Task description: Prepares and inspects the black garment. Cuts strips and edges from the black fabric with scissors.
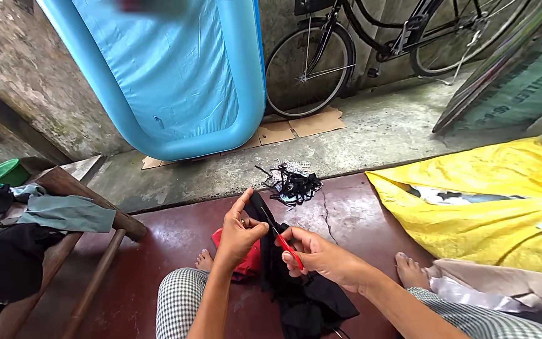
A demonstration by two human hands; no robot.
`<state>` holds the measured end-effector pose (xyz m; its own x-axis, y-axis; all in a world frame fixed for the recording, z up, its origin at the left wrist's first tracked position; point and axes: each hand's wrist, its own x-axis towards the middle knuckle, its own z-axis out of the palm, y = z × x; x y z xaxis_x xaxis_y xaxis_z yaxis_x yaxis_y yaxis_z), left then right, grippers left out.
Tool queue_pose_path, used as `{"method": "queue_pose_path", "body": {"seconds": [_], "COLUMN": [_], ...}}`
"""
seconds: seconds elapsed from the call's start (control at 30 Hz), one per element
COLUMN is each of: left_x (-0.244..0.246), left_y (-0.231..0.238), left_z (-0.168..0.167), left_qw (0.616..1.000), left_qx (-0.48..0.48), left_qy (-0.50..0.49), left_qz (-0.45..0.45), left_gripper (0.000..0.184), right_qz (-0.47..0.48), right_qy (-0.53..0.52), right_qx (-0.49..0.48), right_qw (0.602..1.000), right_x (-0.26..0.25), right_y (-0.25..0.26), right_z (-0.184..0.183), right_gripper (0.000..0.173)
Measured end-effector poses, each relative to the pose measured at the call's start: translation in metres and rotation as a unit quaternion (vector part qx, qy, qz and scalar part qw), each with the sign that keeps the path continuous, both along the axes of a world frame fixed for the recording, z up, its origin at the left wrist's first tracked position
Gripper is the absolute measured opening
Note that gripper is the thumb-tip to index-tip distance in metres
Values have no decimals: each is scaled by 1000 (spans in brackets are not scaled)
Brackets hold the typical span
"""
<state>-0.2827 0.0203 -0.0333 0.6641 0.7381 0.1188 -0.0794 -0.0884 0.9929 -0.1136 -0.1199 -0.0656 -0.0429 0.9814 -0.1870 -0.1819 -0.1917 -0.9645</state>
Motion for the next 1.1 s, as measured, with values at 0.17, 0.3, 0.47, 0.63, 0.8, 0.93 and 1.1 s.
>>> {"method": "queue_pose_path", "body": {"seconds": [0.17, 0.3, 0.47, 0.63, 0.8, 0.93, 1.1], "left_x": [12, 28, 44, 50, 45, 42, 43], "left_y": [5, 13, 25, 25, 23, 23, 16], "left_z": [11, 23, 35, 14, 6, 1, -8], "left_qw": [999, 997, 992, 988, 990, 991, 987], "left_qx": [-13, 14, 60, 50, 33, 34, 8], "left_qy": [-34, -31, -4, -34, -33, -16, -32], "left_qz": [-25, -63, -112, -143, -130, -128, -160], "left_gripper": [92, 93, 97, 97, 96, 94, 98], "right_qz": [-8, -36, -68, -66, -83, -83, -86], "right_qy": [31, 34, 47, 54, 55, 39, 5], "right_qx": [18, 42, 52, 44, 31, 23, 19], "right_qw": [999, 998, 995, 995, 995, 996, 996], "right_x": [3, 14, 26, 31, 26, 27, 30], "right_y": [2, 7, 8, 7, 8, 8, 10], "right_z": [13, 21, 25, 22, 18, 16, 12], "right_gripper": [44, 44, 36, 43, 38, 37, 47]}}
